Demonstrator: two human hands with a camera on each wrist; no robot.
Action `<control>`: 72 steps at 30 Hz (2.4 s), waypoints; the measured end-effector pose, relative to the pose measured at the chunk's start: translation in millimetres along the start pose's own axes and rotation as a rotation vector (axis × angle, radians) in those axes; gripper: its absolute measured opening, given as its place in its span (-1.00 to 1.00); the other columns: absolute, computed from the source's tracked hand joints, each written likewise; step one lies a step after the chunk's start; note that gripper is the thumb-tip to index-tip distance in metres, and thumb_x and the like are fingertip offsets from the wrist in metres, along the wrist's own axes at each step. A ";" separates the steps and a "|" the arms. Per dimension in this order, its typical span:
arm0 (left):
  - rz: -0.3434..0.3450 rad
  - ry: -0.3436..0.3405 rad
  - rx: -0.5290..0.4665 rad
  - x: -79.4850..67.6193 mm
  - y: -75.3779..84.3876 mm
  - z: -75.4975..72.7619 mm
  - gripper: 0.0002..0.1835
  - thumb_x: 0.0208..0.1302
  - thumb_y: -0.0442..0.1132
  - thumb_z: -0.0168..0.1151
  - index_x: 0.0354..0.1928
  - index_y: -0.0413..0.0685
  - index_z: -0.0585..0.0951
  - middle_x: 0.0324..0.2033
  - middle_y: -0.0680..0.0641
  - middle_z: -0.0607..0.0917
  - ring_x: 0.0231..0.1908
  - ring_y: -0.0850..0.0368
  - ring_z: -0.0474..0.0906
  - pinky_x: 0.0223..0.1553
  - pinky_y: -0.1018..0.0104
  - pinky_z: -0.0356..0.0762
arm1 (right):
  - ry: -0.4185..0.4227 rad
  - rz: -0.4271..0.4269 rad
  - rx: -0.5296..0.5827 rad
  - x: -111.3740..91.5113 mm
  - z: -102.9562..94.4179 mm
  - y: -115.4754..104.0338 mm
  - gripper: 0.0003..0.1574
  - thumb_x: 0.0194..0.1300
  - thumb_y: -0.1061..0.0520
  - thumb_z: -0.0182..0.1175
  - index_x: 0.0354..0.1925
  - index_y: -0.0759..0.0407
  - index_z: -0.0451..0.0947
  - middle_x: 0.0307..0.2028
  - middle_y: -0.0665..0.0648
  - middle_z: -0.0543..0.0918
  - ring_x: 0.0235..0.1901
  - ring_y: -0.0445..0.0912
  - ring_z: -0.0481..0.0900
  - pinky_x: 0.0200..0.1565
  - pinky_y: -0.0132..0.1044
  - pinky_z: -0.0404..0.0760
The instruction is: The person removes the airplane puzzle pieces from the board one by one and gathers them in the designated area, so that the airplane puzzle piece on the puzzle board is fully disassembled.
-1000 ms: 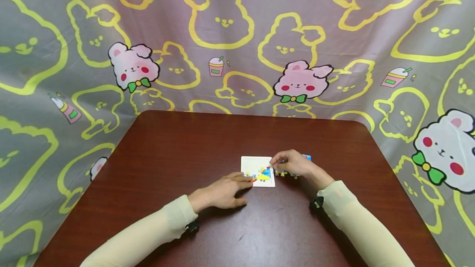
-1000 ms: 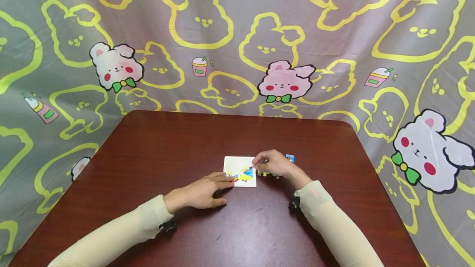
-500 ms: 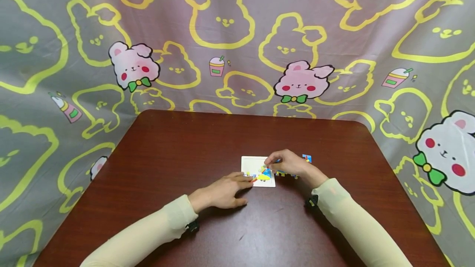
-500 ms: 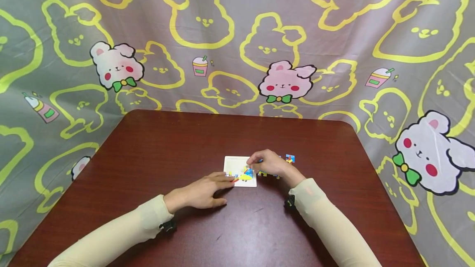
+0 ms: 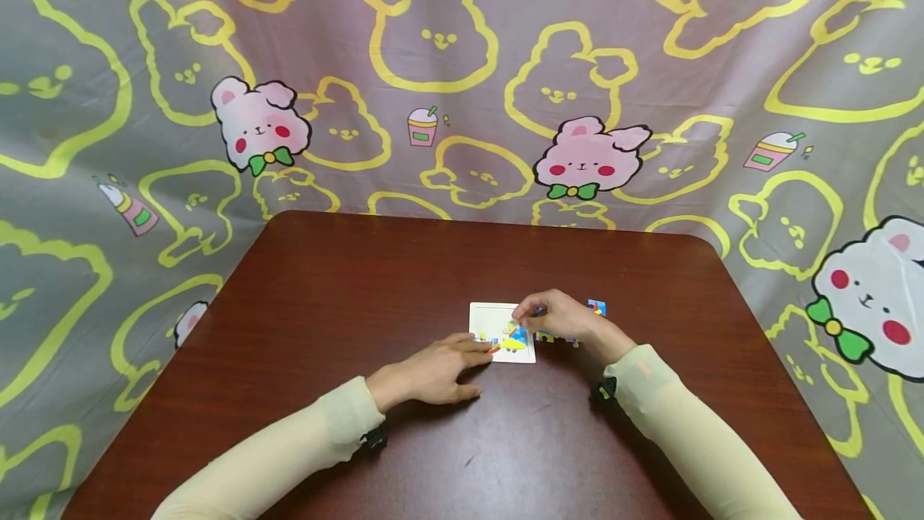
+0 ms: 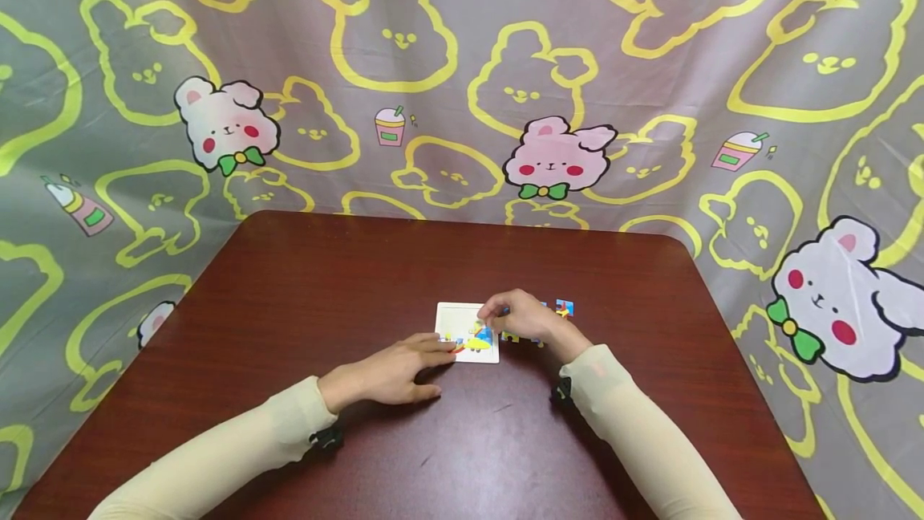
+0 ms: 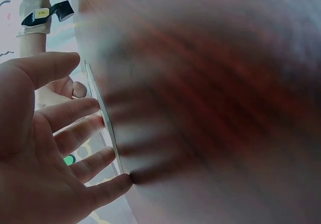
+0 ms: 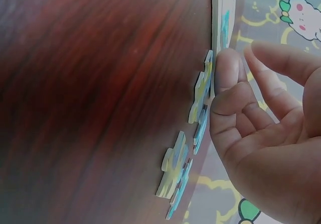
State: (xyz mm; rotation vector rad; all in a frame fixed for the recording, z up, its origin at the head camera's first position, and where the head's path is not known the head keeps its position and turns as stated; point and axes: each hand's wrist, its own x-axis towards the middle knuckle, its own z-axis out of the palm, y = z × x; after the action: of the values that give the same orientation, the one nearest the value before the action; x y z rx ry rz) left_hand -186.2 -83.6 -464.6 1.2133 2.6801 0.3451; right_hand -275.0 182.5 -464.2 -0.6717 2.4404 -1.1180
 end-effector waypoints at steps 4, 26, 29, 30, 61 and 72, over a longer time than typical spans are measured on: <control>0.001 0.002 -0.003 -0.2 0.6 -1.8 -0.38 0.33 0.01 0.25 0.37 -0.08 0.47 0.43 -0.03 0.43 0.46 -0.17 0.27 0.46 -0.01 0.24 | 0.018 -0.021 -0.017 0.0 0.4 -1.5 -0.79 0.24 0.32 0.27 -0.13 0.24 0.71 -0.22 0.19 0.79 -0.25 -0.20 0.65 -0.22 -0.39 0.57; -0.010 0.003 -0.005 -1.0 0.6 0.7 -0.37 0.31 0.01 0.26 0.37 -0.08 0.47 0.43 -0.01 0.43 0.47 -0.13 0.25 0.46 0.01 0.26 | 0.032 0.007 -0.035 2.8 6.0 -2.5 -0.84 0.23 0.31 0.30 -0.20 0.19 0.73 -0.32 0.09 0.77 -0.30 -0.22 0.61 -0.26 -0.37 0.55; -0.011 0.005 -0.004 -1.3 0.4 0.7 -0.37 0.31 0.01 0.26 0.38 -0.07 0.47 0.43 -0.01 0.43 0.47 -0.13 0.25 0.46 0.01 0.26 | 0.034 -0.009 -0.037 2.8 6.0 -2.0 -0.85 0.21 0.31 0.32 -0.21 0.21 0.73 -0.34 0.11 0.76 -0.32 -0.24 0.60 -0.27 -0.39 0.54; -0.011 0.004 -0.005 -1.3 0.1 1.0 -0.37 0.31 0.01 0.26 0.38 -0.07 0.47 0.43 -0.01 0.43 0.47 -0.13 0.25 0.46 0.01 0.25 | 0.033 -0.013 -0.038 2.7 6.0 -2.1 -0.85 0.21 0.31 0.32 -0.21 0.21 0.73 -0.34 0.11 0.76 -0.32 -0.24 0.60 -0.27 -0.40 0.54; -0.023 0.086 -0.044 3.5 -15.0 -7.5 -0.48 0.30 -0.13 0.30 0.28 -0.12 0.56 0.35 -0.14 0.52 0.39 -0.17 0.37 0.36 -0.08 0.39 | 0.048 0.028 0.048 -4.5 -2.9 8.5 -0.81 0.20 0.32 0.34 -0.18 0.23 0.74 -0.27 0.21 0.79 -0.28 -0.14 0.65 -0.26 -0.34 0.58; -0.165 0.077 -0.018 9.8 -29.9 -10.2 -0.45 0.30 -0.04 0.30 0.30 -0.03 0.55 0.39 -0.09 0.46 0.42 -0.21 0.31 0.25 -0.29 0.44 | 0.037 0.044 0.067 -8.6 -7.4 10.5 -0.77 0.19 0.34 0.29 -0.19 0.16 0.74 -0.30 0.13 0.78 -0.32 -0.18 0.61 -0.30 -0.28 0.58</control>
State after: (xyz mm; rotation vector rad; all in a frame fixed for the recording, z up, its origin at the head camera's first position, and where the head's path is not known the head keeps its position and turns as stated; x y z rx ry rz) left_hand -216.6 -96.6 -463.9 0.9849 2.8119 0.3983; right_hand -274.6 197.8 -466.7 -0.5785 2.4238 -1.1989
